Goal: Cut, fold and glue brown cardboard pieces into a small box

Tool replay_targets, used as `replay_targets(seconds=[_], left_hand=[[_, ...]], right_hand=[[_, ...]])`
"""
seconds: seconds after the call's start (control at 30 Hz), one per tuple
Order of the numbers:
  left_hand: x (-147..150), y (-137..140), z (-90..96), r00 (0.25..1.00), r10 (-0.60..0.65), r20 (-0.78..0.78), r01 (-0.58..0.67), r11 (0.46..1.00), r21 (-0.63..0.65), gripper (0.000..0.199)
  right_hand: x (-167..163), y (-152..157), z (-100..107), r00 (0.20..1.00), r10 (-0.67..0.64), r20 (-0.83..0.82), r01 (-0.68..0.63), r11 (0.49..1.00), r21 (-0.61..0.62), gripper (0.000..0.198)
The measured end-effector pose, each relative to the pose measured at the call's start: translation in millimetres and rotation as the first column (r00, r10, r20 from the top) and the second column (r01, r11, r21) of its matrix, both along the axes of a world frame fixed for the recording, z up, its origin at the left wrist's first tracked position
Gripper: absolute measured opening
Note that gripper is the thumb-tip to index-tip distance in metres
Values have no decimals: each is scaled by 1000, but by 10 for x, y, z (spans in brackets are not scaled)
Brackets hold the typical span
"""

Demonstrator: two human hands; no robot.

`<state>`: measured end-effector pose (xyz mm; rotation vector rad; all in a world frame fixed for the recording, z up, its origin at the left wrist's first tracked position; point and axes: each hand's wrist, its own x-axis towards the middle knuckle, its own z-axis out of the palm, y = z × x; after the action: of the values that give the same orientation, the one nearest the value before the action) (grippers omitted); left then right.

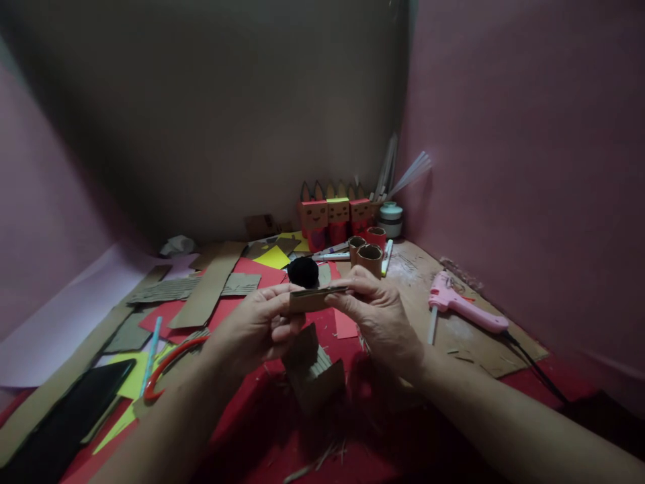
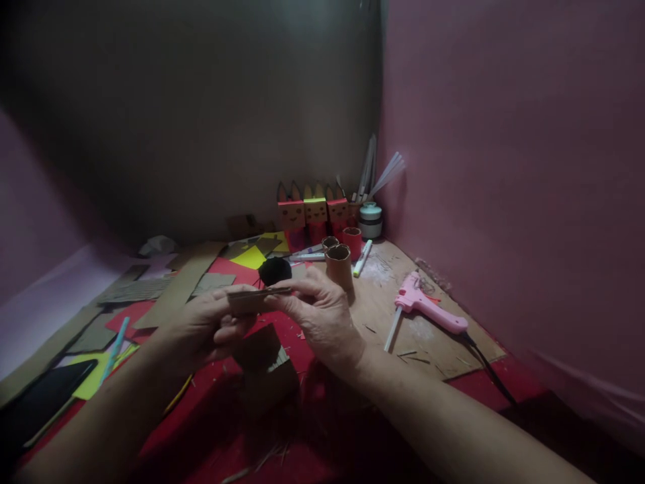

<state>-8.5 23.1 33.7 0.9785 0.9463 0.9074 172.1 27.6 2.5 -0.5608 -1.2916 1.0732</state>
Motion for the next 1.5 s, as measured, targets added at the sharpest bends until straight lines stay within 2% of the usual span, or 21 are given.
replay_targets(seconds=[0.1, 0.17, 0.23, 0.33, 0.4, 0.53, 0.7, 0.77, 0.97, 1.13, 1.17, 1.23, 1.33, 1.4, 1.5], left_hand=[[9, -41, 11, 994, -51, -98, 61, 993, 105, 40], [-9, -59, 9, 973, 32, -227, 27, 967, 252, 49], [-30, -80, 8, 933, 174, -314, -31, 911, 412, 50], [-22, -138, 26, 904, 274, -328, -53, 834, 550, 36], [22, -193, 50, 908, 267, -323, -38, 820, 571, 24], [127, -283, 95, 910, 264, -321, -41, 825, 564, 11], [158, -310, 81, 896, 349, -275, -106, 769, 630, 9], [157, -313, 61, 892, 366, -266, -112, 747, 655, 10], [175, -348, 19, 875, 402, -268, -127, 728, 674, 14], [176, -345, -22, 841, 445, -309, -79, 664, 743, 6], [173, -342, -28, 843, 440, -309, -74, 664, 744, 6], [165, -334, -32, 856, 419, -304, -99, 709, 698, 6], [147, -306, -23, 904, 352, -244, -197, 847, 493, 15], [128, -264, -18, 941, 305, -146, -241, 909, 341, 23], [97, -186, -29, 964, 263, -30, -246, 932, 265, 26]], right_hand=[[9, 14, 18, 997, -70, -26, 72, 995, 72, 4], [18, 27, 25, 999, -29, -34, 32, 996, 84, 4], [21, 35, 19, 999, 39, -38, -37, 998, 52, 7], [19, 28, -2, 989, 132, -60, -136, 988, -72, 7], [17, 13, -10, 985, 163, -62, -170, 977, -128, 8], [16, -24, 2, 979, 202, -39, -206, 968, -146, 9], [8, -65, 33, 960, 272, -68, -280, 942, -187, 13], [6, -74, 38, 961, 270, -58, -276, 941, -194, 13], [14, -87, 34, 972, 234, -26, -235, 956, -177, 6], [28, -104, 40, 969, 240, -60, -247, 953, -173, 2], [29, -103, 42, 965, 253, -65, -261, 948, -181, 2], [24, -92, 42, 956, 283, -74, -293, 933, -210, 6], [0, -53, 20, 930, 346, -122, -365, 901, -234, 14], [-17, -16, -11, 906, 385, -179, -418, 881, -223, 23], [-24, 29, -52, 866, 448, -222, -493, 837, -238, 46]])
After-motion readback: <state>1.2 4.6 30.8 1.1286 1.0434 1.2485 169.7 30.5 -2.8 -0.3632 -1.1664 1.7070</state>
